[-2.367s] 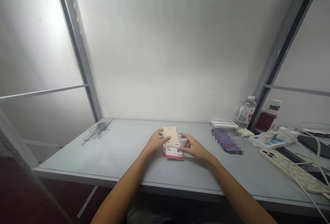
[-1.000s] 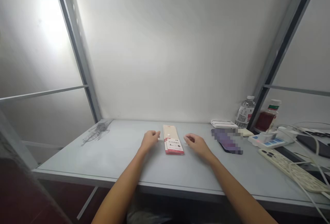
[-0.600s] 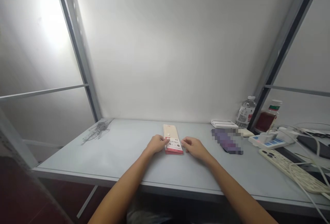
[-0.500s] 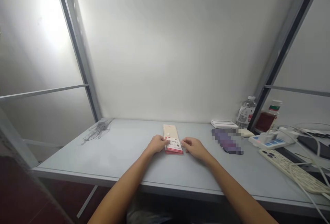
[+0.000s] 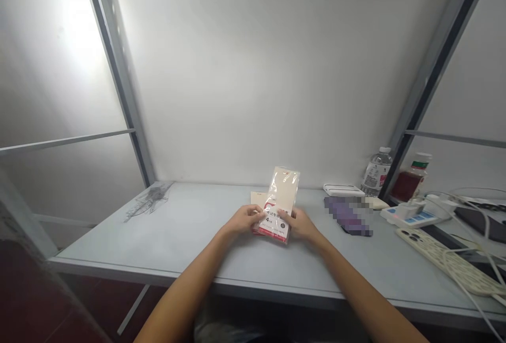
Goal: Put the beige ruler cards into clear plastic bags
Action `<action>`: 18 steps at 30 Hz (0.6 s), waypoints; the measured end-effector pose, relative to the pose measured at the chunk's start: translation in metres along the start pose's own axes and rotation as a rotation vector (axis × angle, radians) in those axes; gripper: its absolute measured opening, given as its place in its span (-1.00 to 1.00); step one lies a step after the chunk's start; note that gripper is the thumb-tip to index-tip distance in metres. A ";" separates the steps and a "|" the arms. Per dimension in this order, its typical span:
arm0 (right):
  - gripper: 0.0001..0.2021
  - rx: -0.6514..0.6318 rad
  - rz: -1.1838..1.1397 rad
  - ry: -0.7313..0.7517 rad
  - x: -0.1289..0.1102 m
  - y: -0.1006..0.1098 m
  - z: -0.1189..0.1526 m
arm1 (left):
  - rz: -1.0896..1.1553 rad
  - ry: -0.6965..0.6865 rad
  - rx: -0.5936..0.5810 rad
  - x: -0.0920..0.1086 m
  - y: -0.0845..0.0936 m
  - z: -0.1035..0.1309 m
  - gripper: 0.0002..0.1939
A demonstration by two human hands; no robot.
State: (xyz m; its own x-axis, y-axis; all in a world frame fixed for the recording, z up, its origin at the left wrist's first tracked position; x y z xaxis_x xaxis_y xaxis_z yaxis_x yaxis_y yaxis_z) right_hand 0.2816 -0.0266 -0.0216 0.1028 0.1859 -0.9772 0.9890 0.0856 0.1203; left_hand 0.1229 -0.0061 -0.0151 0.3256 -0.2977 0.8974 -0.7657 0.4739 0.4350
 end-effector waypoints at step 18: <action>-0.68 -0.148 -0.109 -0.038 -0.003 -0.017 0.008 | -0.559 -0.203 0.253 0.014 -0.004 0.009 -0.60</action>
State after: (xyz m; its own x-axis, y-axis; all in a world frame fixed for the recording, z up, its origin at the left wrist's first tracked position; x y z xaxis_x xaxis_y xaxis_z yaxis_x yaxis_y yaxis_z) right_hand 0.2651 -0.0368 -0.0222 0.0023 0.1309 -0.9914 0.9683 0.2473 0.0349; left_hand 0.1251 -0.0196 -0.0046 0.6205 -0.6057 0.4982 -0.6266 -0.0010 0.7793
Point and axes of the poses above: each hand's wrist, its own z-axis away from the middle knuckle, its own y-axis out of the back of the hand, x = y × z, the point moved 6 cm from there along -z, towards the middle knuckle, and after that the axes turned 8 degrees about -z, right-handed, at the moved point
